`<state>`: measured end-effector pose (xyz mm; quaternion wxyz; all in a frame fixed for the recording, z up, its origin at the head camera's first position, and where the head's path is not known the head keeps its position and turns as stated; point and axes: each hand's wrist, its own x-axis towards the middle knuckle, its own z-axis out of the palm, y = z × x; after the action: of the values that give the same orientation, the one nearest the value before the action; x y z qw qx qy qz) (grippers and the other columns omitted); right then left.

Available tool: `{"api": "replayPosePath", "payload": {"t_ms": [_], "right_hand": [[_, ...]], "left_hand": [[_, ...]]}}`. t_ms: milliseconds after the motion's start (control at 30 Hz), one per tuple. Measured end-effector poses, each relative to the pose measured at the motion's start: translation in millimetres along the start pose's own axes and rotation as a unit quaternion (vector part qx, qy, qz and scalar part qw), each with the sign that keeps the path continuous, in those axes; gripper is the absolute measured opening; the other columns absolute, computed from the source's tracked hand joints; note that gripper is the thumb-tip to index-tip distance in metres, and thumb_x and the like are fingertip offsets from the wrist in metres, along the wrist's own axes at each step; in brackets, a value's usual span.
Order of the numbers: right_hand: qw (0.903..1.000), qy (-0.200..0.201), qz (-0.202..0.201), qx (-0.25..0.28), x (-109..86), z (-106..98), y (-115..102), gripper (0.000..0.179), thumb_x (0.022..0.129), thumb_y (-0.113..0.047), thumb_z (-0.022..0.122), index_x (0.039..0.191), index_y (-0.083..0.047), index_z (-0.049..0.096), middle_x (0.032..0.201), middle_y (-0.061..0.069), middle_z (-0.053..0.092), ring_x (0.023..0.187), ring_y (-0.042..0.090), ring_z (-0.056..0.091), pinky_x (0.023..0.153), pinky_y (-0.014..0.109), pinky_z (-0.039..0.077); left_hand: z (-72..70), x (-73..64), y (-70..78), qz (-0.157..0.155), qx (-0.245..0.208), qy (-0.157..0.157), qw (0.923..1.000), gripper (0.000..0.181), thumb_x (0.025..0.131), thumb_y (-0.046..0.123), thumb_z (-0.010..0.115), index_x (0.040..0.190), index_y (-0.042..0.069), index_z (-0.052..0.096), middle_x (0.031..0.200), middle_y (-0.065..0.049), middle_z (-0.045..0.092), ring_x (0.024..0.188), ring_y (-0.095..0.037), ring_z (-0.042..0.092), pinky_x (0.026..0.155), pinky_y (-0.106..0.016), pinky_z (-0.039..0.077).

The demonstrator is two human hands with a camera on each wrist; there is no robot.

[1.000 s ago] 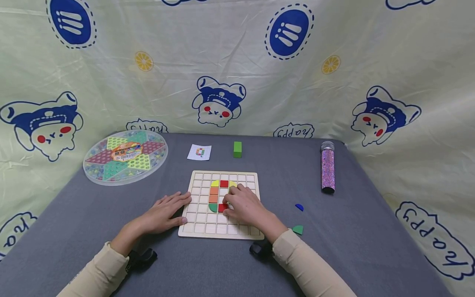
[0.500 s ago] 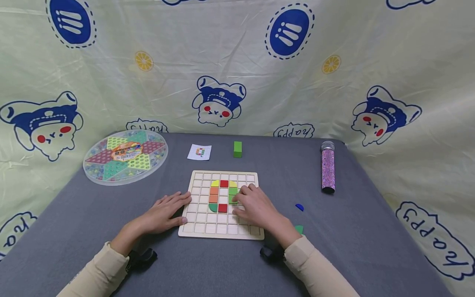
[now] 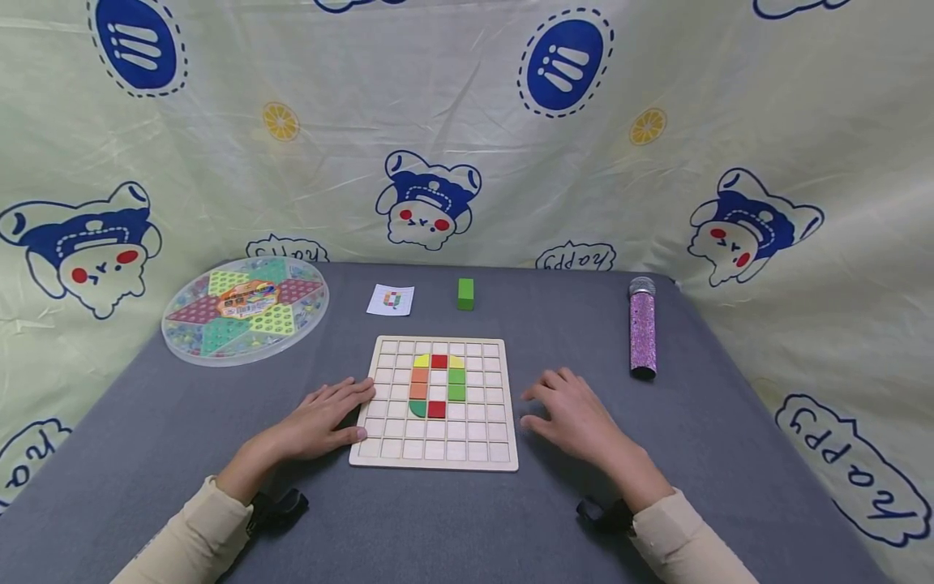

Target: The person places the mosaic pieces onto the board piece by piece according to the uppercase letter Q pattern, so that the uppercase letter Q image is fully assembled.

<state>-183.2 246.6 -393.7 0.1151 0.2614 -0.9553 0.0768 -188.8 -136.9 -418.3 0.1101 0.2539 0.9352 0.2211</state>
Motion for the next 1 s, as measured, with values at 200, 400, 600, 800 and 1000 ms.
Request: {"api": "replayPosePath", "payload": {"t_ms": [200,400,600,800,1000], "right_hand": [[1.0,-0.002,0.009,-0.004,-20.2,-8.1,16.0,0.027,0.076,-0.027,0.078,0.098,-0.014,0.071,0.092,-0.001,0.06,0.087,0.018,0.05,0.072,0.037,0.04],[0.9998,-0.013,0.014,-0.011,-36.7,-13.5,25.4,0.026,0.074,-0.024,0.079,0.098,-0.014,0.071,0.092,-0.001,0.061,0.085,0.016,0.05,0.072,0.037,0.041],[0.999,-0.035,0.021,-0.016,-48.4,-16.5,35.6,0.027,0.074,-0.021,0.079,0.099,-0.015,0.071,0.092,-0.002,0.06,0.086,0.018,0.05,0.072,0.038,0.041],[0.9988,-0.039,0.018,-0.026,-56.4,-16.2,44.9,0.026,0.075,-0.017,0.078,0.1,-0.015,0.071,0.094,-0.002,0.06,0.087,0.016,0.049,0.071,0.036,0.041],[0.9988,0.003,-0.01,-0.048,-58.6,-10.8,50.9,0.023,0.073,-0.01,0.077,0.094,-0.018,0.072,0.091,-0.003,0.06,0.082,0.014,0.049,0.068,0.033,0.041]], "left_hand": [[-0.2,-0.8,0.2,0.002,0.001,0.002,1.0,0.064,0.094,0.032,0.057,0.148,0.009,0.031,0.156,-0.009,0.029,0.146,-0.035,0.018,0.115,-0.06,0.011],[-0.3,-0.6,0.7,0.004,0.0,0.001,1.0,0.064,0.094,0.032,0.057,0.148,0.009,0.031,0.156,-0.009,0.029,0.146,-0.035,0.018,0.114,-0.061,0.012],[-0.4,0.0,1.0,0.003,0.0,-0.001,1.0,0.064,0.094,0.033,0.056,0.148,0.009,0.031,0.156,-0.009,0.028,0.146,-0.035,0.018,0.114,-0.06,0.012],[-0.4,0.2,1.6,0.001,0.0,-0.002,1.0,0.064,0.094,0.033,0.057,0.148,0.009,0.031,0.156,-0.008,0.028,0.146,-0.034,0.018,0.115,-0.06,0.012],[-0.2,0.0,0.7,0.006,-0.001,0.001,1.0,0.064,0.094,0.032,0.057,0.148,0.008,0.032,0.156,-0.009,0.028,0.146,-0.036,0.018,0.114,-0.061,0.012]]}}
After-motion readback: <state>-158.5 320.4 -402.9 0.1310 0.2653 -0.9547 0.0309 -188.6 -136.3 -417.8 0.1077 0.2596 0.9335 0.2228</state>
